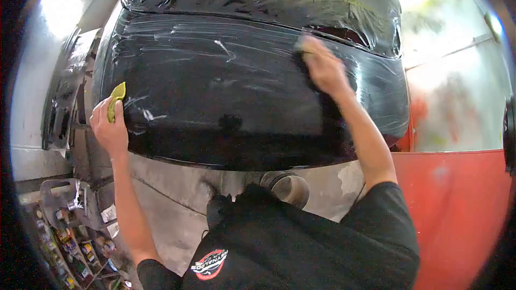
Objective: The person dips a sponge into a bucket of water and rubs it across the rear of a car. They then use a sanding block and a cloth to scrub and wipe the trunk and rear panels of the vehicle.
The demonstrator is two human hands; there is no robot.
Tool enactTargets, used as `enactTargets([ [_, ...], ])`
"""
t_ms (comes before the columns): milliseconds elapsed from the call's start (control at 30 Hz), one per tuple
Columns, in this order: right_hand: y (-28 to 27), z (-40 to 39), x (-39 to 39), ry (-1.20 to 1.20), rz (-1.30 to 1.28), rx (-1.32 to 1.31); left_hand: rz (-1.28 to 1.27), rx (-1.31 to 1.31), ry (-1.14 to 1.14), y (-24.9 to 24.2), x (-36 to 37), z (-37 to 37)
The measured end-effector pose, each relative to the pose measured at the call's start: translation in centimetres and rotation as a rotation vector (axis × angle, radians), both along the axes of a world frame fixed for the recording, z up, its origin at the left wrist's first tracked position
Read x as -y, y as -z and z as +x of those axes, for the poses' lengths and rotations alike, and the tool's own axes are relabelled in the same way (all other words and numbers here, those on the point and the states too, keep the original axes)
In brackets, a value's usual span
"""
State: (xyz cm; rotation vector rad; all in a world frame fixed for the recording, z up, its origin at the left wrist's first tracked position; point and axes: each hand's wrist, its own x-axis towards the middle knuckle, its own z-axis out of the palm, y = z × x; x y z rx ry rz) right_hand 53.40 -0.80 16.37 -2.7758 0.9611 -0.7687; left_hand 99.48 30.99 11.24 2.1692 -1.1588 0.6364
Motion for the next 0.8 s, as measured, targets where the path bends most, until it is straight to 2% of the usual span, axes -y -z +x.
enactTargets([
  [33, 1.1, -5.0, 1.7, 0.104, -0.021, 0.008, 0.009, 0.005, -0.005, 0.0, -0.1, 0.0],
  [100, 0.5, -9.5, 2.1, 0.378, 0.12, 0.03, -0.001, 0.013, 0.023, -0.5, 0.2, -0.2],
  [200, 2.0, -7.3, 1.8, 0.273, 0.003, -0.023, -0.026, 0.017, 0.025, -0.8, 0.1, -0.8],
  [267, 0.3, 0.4, -1.4, -0.065, -0.058, -0.164, -0.043, 0.008, -0.004, -1.1, -0.2, -1.2],
  [300, -0.2, 5.5, -2.9, -0.241, 0.011, -0.158, -0.05, -0.003, -0.004, -1.2, -0.1, -1.2],
  [367, 0.1, 17.1, -4.8, -0.524, -0.177, -0.144, -0.055, -0.013, -0.009, -1.1, -0.2, -1.0],
  [400, -0.4, 21.9, -5.0, -0.636, -0.189, -0.1, -0.06, 0.012, -0.002, -0.8, -0.1, -0.5],
  [500, 0.2, 29.9, -3.9, -0.68, -0.205, -0.298, -0.049, 0.028, -0.039, -0.3, -0.1, -0.2],
  [567, 0.2, 26.1, -4.8, -0.727, -0.242, -0.072, -0.044, 0.042, -0.059, -0.3, -0.7, -0.3],
  [633, -1.1, 17.5, -5.2, -0.711, -0.172, -0.108, -0.065, 0.062, -0.068, -0.2, -0.2, -0.8],
  [667, -1.6, 12.2, -4.8, -0.732, -0.186, -0.249, -0.073, 0.057, -0.069, -0.1, 0.0, -0.8],
  [700, -1.1, 6.3, -4.5, -0.585, 0.01, -0.283, -0.088, 0.053, -0.074, 0.1, 0.1, -0.5],
  [733, -0.3, 0.7, -3.5, -0.611, 0.019, -0.243, -0.098, 0.045, -0.088, 0.3, 0.0, -0.4],
  [800, -0.1, -6.2, -4.4, -0.469, 0.019, -0.322, -0.071, -0.007, -0.093, -0.3, 0.0, -0.8],
])
